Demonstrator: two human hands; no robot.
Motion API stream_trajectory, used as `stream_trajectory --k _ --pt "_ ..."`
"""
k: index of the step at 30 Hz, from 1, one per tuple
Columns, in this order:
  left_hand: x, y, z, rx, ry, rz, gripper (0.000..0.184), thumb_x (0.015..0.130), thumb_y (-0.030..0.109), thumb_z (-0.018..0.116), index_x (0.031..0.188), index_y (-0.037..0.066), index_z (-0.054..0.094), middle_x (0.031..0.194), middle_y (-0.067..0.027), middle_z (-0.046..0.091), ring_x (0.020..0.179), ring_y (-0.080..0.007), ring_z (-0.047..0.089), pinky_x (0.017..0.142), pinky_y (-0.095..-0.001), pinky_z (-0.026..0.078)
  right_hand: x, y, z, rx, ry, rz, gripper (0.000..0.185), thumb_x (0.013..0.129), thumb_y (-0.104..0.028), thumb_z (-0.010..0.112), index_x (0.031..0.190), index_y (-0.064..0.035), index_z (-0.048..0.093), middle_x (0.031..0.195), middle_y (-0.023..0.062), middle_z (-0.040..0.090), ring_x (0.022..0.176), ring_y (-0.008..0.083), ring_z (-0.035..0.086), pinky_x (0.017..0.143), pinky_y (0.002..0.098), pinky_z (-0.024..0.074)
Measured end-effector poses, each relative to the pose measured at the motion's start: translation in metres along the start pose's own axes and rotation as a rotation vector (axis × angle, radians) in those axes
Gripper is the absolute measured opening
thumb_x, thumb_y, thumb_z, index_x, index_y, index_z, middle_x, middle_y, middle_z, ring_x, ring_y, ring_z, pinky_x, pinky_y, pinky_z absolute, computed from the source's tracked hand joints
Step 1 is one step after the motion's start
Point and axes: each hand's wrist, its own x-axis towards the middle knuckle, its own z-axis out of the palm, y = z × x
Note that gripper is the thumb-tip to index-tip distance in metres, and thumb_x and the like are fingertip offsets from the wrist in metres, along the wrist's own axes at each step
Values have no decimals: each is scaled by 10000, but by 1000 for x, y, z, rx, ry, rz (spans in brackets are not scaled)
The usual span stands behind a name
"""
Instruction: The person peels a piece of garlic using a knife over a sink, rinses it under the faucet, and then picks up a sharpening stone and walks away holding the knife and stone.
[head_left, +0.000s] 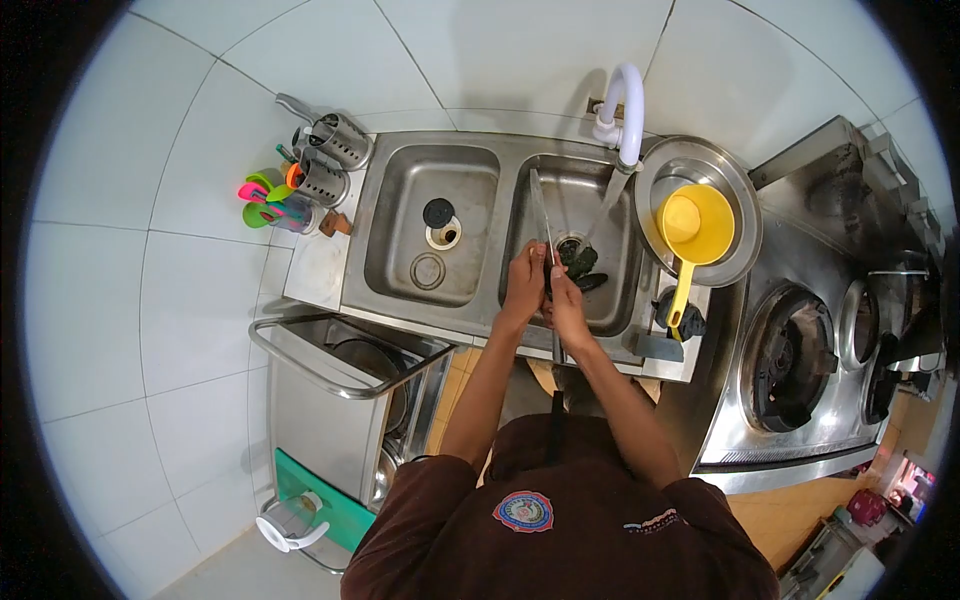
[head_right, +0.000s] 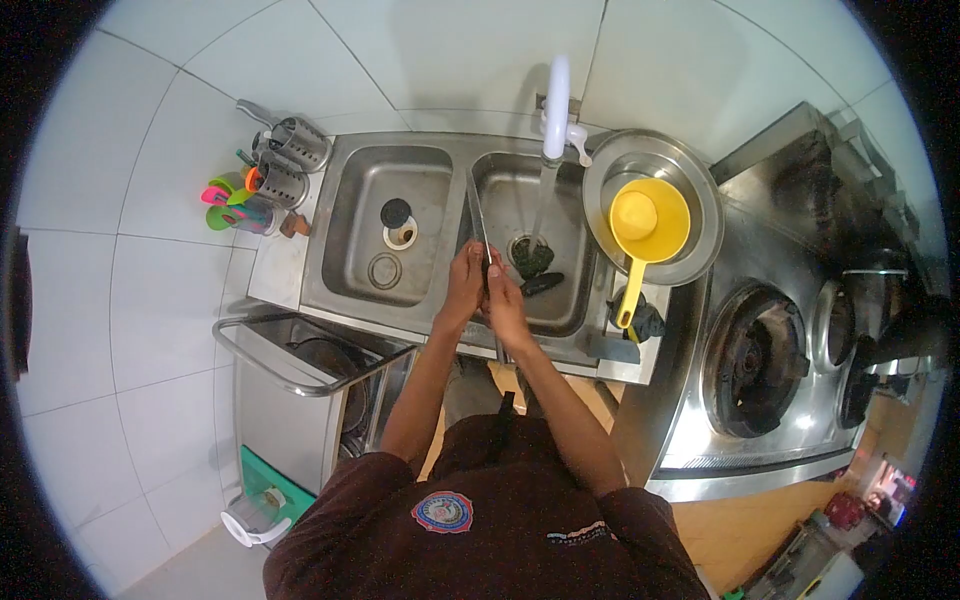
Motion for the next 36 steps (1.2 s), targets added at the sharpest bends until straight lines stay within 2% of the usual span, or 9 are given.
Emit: stream_trajectory --k 9,12,15,18,19,21,25,34,36 --pt "-2 -24 -11 50 -21 -93 399 1048 377 448 951 8 568 746 -62 629 738 -164 618 661 -308 465 2 6 -1 9 17 92 488 1025 -541 381 1112 -113 599 593 -67 389 461 47 345 407 242 274" --pt "-8 6 -13 -605 -62 -240 379 1038 368 471 1008 14 603 801 -56 662 809 -201 660 755 -298 502 0 -6 -18 202 -304 183 481 1022 -555 375 956 -111 549 588 -59 380 457 51 332 405 238 260" --pt "-5 44 -10 -771 -4 -302 358 1005 353 538 1058 6 614 838 -78 677 874 -230 686 837 -311 518 0 2 -26 126 -376 191 480 1022 -564 362 886 -119 481 584 -50 379 450 60 325 406 233 250" --pt "-6 34 -14 -568 -120 -295 346 955 322 627 1039 -14 625 817 -109 666 875 -233 694 812 -322 530 -6 9 -18 -21 -324 97 469 1028 -550 353 1007 -114 525 597 -51 374 445 57 302 408 216 240" --pt "-7 36 -12 -546 -71 -350 302 901 272 702 970 -15 641 746 -88 629 811 -221 694 783 -325 538 -8 8 -15 -163 -253 37 501 1046 -505 324 1151 -63 534 647 17 516 483 140 462 446 301 368" --pt "-9 39 -9 -506 -29 -386 240 895 216 696 933 -16 648 706 -66 593 756 -207 682 744 -321 547 -9 13 -8 -375 -154 -178 505 1057 -450 315 1227 -14 503 758 124 605 607 273 583 553 392 442" --pt "-10 38 -5 -507 3 -402 147 894 123 641 902 -24 649 636 -33 533 621 -164 623 682 -315 563 -16 7 -5 -639 -41 -415 461 1067 -333 301 1265 50 464 1006 320 639 914 513 632 778 530 472" --pt "-11 31 3 -455 46 -347 162 880 33 493 903 -48 631 527 -14 469 471 -106 492 683 -326 573 -16 9 0 -673 -9 -330 413 1060 -281 323 1252 70 427 967 355 622 940 552 584 732 564 468" --pt "-11 28 3 -437 41 -347 176 876 26 477 933 -47 627 517 -10 461 461 -100 474 688 -326 569 -17 9 -1 -658 -27 -329 408 1067 -272 310 1270 56 443 1011 335 615 964 523 597 773 512 473"
